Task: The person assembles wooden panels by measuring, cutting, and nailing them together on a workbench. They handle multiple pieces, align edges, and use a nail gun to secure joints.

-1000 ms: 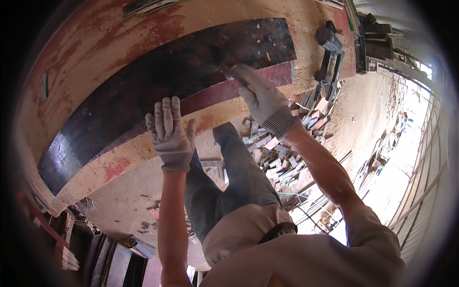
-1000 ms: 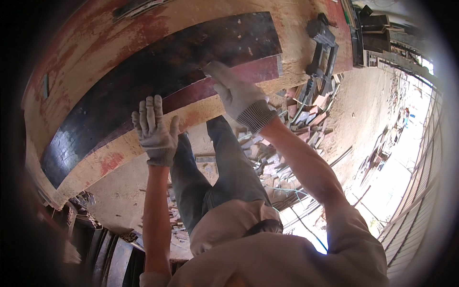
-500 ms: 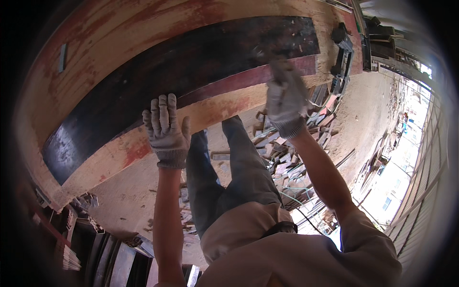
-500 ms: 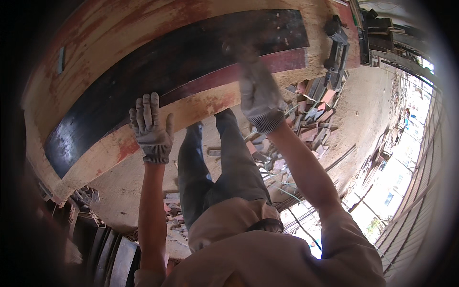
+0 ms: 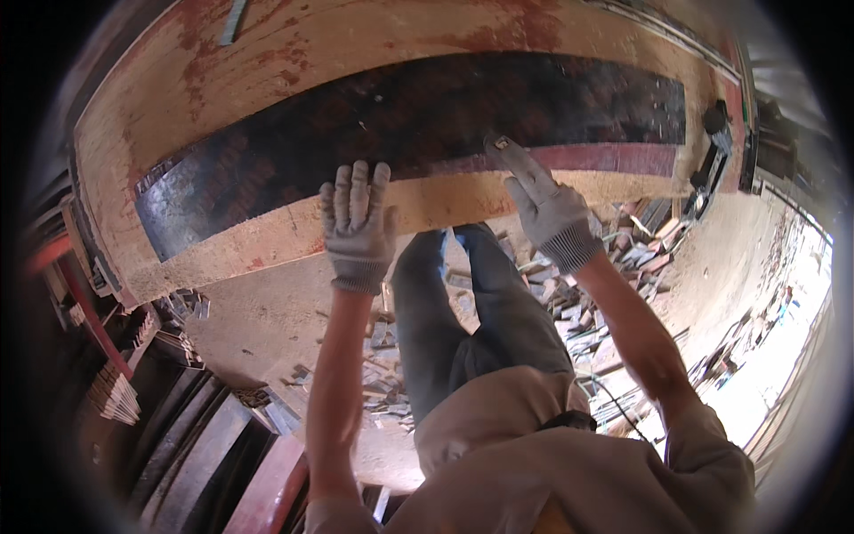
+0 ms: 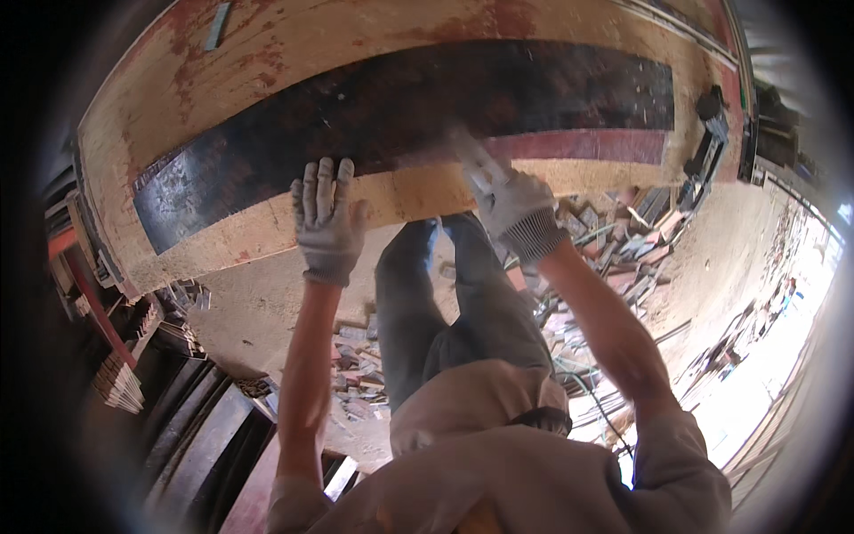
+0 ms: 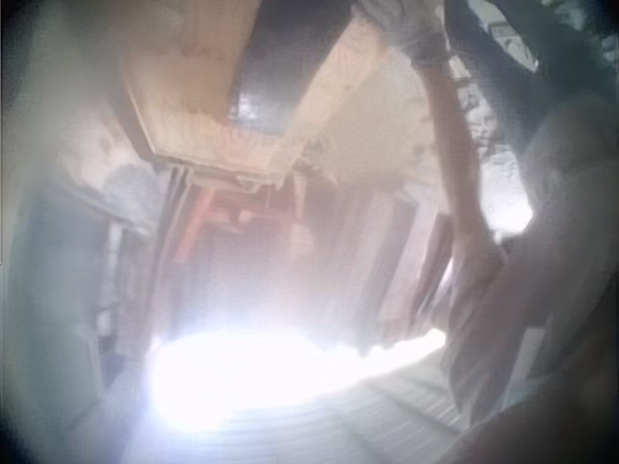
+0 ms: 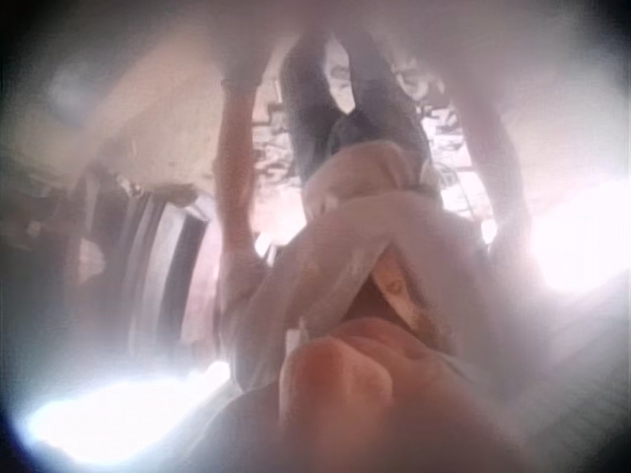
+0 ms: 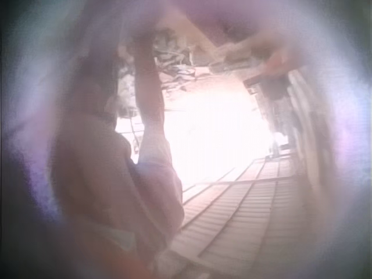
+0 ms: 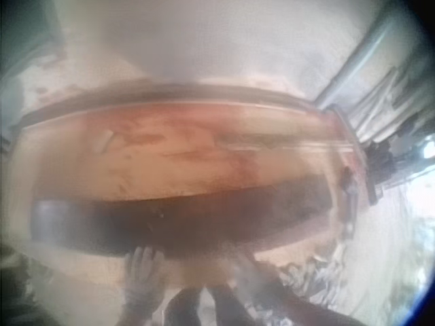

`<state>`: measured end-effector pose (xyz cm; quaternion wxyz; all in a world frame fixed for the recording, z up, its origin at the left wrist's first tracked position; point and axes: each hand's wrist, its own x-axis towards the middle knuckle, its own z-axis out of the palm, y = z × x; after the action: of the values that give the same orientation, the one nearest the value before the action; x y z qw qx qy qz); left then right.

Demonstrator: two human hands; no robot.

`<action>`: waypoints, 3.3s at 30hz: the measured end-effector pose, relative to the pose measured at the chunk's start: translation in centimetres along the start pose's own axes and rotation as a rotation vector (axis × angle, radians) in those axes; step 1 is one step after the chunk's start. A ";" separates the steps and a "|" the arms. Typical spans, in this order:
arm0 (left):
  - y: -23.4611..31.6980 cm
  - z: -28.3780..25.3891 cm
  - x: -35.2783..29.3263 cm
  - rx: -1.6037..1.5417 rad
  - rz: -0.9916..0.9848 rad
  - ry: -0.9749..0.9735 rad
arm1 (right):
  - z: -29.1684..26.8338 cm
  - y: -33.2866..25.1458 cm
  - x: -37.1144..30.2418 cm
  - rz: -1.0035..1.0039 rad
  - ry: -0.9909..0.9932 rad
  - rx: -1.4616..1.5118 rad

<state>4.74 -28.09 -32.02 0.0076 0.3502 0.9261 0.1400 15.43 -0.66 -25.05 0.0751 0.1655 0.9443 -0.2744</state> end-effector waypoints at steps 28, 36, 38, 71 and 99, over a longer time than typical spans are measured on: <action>-19.6 -3.5 -4.2 -0.060 0.220 -0.035 | 9.7 -15.7 2.3 0.151 0.415 0.054; -19.8 -2.8 -4.1 -0.044 0.206 -0.016 | 10.0 -15.6 2.9 0.156 0.388 0.111; -19.7 -2.8 -4.0 -0.019 0.199 -0.025 | 9.9 -15.4 2.8 0.259 0.201 0.026; -37.0 -6.0 -5.9 0.017 0.290 -0.023 | 18.4 -27.4 4.8 0.247 0.213 0.252; -38.7 -6.2 -6.4 0.040 0.134 -0.095 | 26.2 -30.1 7.6 0.004 -0.111 -0.268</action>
<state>-16.14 -61.44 -36.87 0.0350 0.4176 0.9018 0.1051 -1.02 -36.78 -33.95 0.1490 0.1407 0.9665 -0.1546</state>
